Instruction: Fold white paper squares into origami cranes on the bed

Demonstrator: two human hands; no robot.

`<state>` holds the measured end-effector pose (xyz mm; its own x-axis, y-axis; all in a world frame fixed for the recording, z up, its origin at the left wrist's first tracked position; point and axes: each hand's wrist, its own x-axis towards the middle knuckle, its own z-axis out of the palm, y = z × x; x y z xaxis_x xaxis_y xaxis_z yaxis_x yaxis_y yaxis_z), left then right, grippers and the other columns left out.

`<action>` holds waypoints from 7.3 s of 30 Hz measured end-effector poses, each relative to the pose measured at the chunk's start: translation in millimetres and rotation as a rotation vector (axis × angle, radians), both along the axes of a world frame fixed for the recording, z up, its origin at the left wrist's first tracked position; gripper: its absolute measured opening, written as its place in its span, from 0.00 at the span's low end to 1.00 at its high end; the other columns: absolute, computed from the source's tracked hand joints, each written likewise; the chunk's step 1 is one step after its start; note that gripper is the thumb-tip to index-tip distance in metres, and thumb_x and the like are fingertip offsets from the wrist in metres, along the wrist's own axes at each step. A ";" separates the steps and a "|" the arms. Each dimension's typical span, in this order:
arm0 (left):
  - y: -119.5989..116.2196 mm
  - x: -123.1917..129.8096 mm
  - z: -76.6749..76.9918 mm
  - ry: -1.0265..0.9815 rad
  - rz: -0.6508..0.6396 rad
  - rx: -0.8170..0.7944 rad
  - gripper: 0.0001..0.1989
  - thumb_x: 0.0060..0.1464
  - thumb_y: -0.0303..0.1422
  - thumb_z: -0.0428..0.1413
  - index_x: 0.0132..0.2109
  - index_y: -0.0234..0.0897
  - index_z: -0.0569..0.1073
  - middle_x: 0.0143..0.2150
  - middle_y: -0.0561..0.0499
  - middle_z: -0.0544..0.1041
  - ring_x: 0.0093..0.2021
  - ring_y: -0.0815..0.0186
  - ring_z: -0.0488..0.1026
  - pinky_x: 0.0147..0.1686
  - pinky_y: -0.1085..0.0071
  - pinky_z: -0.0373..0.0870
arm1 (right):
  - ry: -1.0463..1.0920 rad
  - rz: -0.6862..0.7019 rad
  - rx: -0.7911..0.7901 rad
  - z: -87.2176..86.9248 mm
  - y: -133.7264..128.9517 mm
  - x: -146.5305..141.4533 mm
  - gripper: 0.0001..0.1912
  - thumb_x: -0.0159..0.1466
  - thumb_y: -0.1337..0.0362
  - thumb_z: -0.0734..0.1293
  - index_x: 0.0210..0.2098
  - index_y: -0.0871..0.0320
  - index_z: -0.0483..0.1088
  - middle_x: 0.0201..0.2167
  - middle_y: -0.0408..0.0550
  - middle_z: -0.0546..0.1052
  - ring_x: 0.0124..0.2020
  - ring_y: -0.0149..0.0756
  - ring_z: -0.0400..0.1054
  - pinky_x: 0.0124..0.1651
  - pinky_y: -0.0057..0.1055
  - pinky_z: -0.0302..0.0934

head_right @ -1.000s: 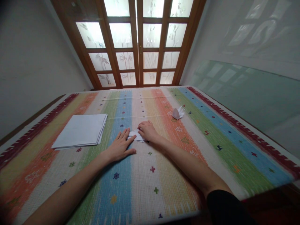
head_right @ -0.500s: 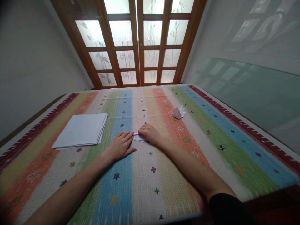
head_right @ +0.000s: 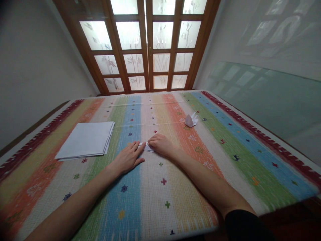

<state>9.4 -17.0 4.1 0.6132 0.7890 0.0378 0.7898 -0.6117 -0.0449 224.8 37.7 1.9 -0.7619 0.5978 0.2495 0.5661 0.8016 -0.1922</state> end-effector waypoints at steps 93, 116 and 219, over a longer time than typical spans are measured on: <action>1.0 30.9 16.9 -1.744 0.494 -0.683 0.13 0.38 0.38 0.66 0.23 0.33 0.73 0.21 0.55 0.70 0.22 0.74 0.63 0.26 0.75 0.60 | 1.139 -0.246 -0.965 22.9 -41.8 -32.7 0.10 0.50 0.65 0.71 0.31 0.59 0.69 0.20 0.37 0.69 0.20 0.26 0.62 0.25 0.25 0.58; 0.2 31.3 9.6 -1.713 0.478 -0.447 0.25 0.40 0.32 0.64 0.47 0.37 0.66 0.40 0.50 0.72 0.27 0.74 0.72 0.30 0.76 0.67 | 1.185 -0.376 -0.893 12.8 -43.0 -35.1 0.16 0.50 0.59 0.72 0.31 0.54 0.61 0.18 0.33 0.66 0.18 0.27 0.62 0.23 0.26 0.58; -4.8 31.9 18.7 -1.742 0.465 -0.572 0.14 0.40 0.39 0.66 0.30 0.31 0.77 0.25 0.51 0.77 0.23 0.70 0.69 0.24 0.75 0.65 | 1.150 -0.367 -0.837 27.8 -48.2 -40.4 0.17 0.49 0.53 0.74 0.29 0.57 0.68 0.25 0.41 0.71 0.26 0.30 0.65 0.30 0.29 0.61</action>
